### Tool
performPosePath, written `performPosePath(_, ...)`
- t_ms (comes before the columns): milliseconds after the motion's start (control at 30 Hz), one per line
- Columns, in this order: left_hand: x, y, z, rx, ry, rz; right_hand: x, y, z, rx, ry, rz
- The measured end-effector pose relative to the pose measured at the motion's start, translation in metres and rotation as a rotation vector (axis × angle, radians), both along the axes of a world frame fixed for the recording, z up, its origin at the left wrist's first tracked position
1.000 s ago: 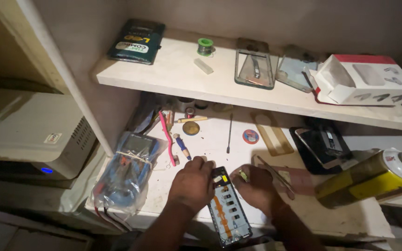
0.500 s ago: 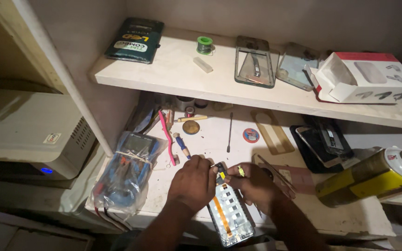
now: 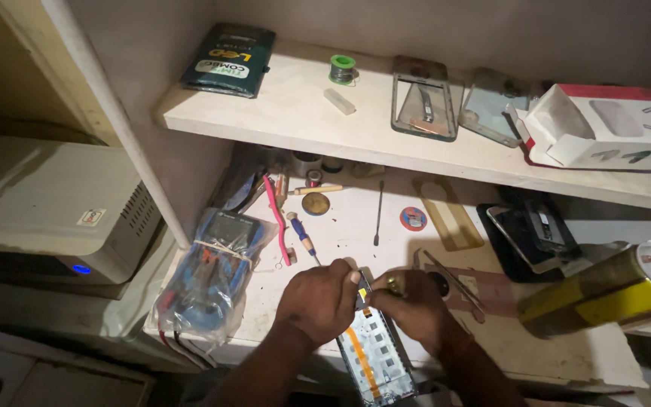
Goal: The person uses a small screwdriver to adjust components on a disassembled mobile phone placed on a workbench. They repeatedly probe and reposition small internal parts while holding the phone steady with the other hand.
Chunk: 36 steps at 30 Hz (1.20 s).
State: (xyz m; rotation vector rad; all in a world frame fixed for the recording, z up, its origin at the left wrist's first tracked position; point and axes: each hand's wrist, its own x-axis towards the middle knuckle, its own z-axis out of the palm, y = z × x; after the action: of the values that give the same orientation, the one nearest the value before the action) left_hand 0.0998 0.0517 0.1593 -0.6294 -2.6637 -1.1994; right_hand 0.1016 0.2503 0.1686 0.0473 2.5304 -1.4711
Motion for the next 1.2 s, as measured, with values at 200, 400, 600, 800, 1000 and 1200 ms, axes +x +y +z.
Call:
performPosePath(200,-0.001,0.001,0.001,-0.015,-0.002,0.001,-0.023,0.01,-0.003,0.328,0.215,0.293)
performPosePath(400,0.001,-0.001,0.002,0.015,0.028,-0.008,-0.026,0.002,0.031,0.355,-0.004,0.178)
performPosePath(600,0.001,-0.001,0.002,-0.023,0.02,-0.01,-0.026,-0.01,0.055,0.307,-0.124,0.183)
performPosePath(800,-0.001,0.0,0.001,-0.073,-0.029,-0.01,-0.03,-0.008,0.053,0.311,-0.147,0.263)
performPosePath(1000,0.0,-0.002,0.003,-0.034,-0.017,-0.023,-0.035,0.004,0.036,0.394,-0.075,0.319)
performPosePath(1200,0.002,-0.001,-0.002,0.005,0.069,-0.016,-0.03,0.012,0.027,0.119,-0.136,0.219)
